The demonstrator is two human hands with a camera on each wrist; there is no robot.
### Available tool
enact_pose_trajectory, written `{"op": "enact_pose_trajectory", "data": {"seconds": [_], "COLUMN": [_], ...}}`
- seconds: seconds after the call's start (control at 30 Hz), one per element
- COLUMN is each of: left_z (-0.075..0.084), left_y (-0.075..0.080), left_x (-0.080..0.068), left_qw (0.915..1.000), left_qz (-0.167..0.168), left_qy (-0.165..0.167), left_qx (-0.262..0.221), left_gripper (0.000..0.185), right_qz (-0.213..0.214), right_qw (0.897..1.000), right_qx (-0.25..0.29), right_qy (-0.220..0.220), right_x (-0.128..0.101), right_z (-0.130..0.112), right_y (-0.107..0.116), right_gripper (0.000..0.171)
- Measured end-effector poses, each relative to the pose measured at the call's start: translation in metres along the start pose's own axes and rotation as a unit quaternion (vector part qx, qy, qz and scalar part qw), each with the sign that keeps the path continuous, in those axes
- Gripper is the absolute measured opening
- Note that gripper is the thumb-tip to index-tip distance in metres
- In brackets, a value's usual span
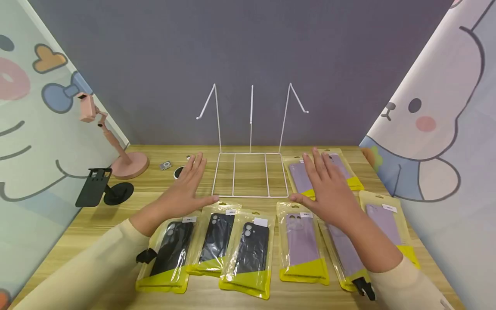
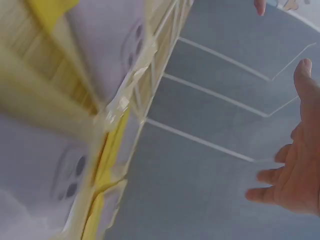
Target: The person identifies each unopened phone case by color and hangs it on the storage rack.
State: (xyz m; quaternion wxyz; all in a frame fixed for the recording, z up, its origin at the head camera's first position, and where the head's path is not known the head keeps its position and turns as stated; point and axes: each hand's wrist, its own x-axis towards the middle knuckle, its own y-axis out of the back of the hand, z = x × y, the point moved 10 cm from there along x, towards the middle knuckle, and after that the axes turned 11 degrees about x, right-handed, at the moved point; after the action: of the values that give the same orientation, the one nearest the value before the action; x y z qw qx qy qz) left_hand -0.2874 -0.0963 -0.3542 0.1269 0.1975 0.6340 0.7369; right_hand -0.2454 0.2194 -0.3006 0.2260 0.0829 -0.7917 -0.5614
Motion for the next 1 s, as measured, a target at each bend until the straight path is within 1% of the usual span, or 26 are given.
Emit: {"op": "enact_pose_trajectory", "data": {"seconds": [0.03,0.1,0.17,0.23,0.3,0.4,0.5,0.6,0.63,0.67,0.73,0.8,0.87,0.93,1.0], "left_z": [-0.002,-0.006,-0.009,-0.011,-0.012,-0.012,-0.011,-0.013,-0.013,-0.014,-0.015,-0.015,-0.015,-0.016,-0.017], "left_y": [-0.005,-0.013,-0.022,-0.031,-0.042,-0.058,-0.071,-0.08,-0.083,-0.086,-0.09,-0.093,-0.093,-0.093,-0.093], "left_x": [0.006,0.017,0.028,0.037,0.043,0.049,0.05,0.049,0.048,0.047,0.047,0.046,0.046,0.046,0.046], "left_qw": [0.9999,0.9989,0.9971,0.9949,0.9917,0.9863,0.9809,0.9767,0.9753,0.9737,0.9717,0.9704,0.9702,0.97,0.97], "left_qz": [-0.012,-0.033,-0.054,-0.077,-0.105,-0.149,-0.184,-0.209,-0.217,-0.225,-0.234,-0.24,-0.241,-0.241,-0.241], "left_qy": [0.001,0.0,0.0,0.001,0.004,0.001,0.003,0.017,0.02,0.024,0.027,0.025,0.023,0.02,0.019], "left_qx": [-0.011,-0.033,-0.054,-0.065,-0.075,-0.07,-0.062,-0.045,-0.036,-0.029,-0.013,0.002,0.015,0.024,0.024], "left_gripper": [0.113,0.113,0.114,0.113,0.112,0.106,0.101,0.096,0.094,0.093,0.09,0.087,0.086,0.085,0.084], "right_qz": [-0.012,-0.051,-0.092,-0.131,-0.163,-0.189,-0.189,-0.164,-0.155,-0.147,-0.139,-0.145,-0.152,-0.153,-0.144], "right_qw": [1.0,0.997,0.992,0.984,0.979,0.976,0.98,0.986,0.987,0.988,0.989,0.988,0.986,0.983,0.982], "right_qx": [0.015,0.047,0.071,0.089,0.095,0.083,0.053,0.034,0.03,0.028,0.036,0.048,0.071,0.098,0.118], "right_qy": [-0.008,-0.034,-0.058,-0.078,-0.083,-0.066,-0.031,0.01,0.022,0.032,0.035,0.022,0.003,-0.015,-0.018], "right_x": [0.001,0.001,0.0,-0.002,-0.004,-0.007,-0.008,-0.007,-0.006,-0.006,-0.005,-0.003,-0.001,0.002,0.006], "right_z": [0.006,0.018,0.029,0.039,0.046,0.049,0.045,0.039,0.038,0.036,0.037,0.04,0.043,0.044,0.042], "right_y": [-0.002,-0.012,-0.027,-0.044,-0.061,-0.082,-0.092,-0.093,-0.092,-0.09,-0.088,-0.085,-0.079,-0.068,-0.054], "right_gripper": [0.108,0.102,0.097,0.09,0.083,0.067,0.046,0.017,0.011,0.009,0.013,0.012,0.009,0.006,0.006]}}
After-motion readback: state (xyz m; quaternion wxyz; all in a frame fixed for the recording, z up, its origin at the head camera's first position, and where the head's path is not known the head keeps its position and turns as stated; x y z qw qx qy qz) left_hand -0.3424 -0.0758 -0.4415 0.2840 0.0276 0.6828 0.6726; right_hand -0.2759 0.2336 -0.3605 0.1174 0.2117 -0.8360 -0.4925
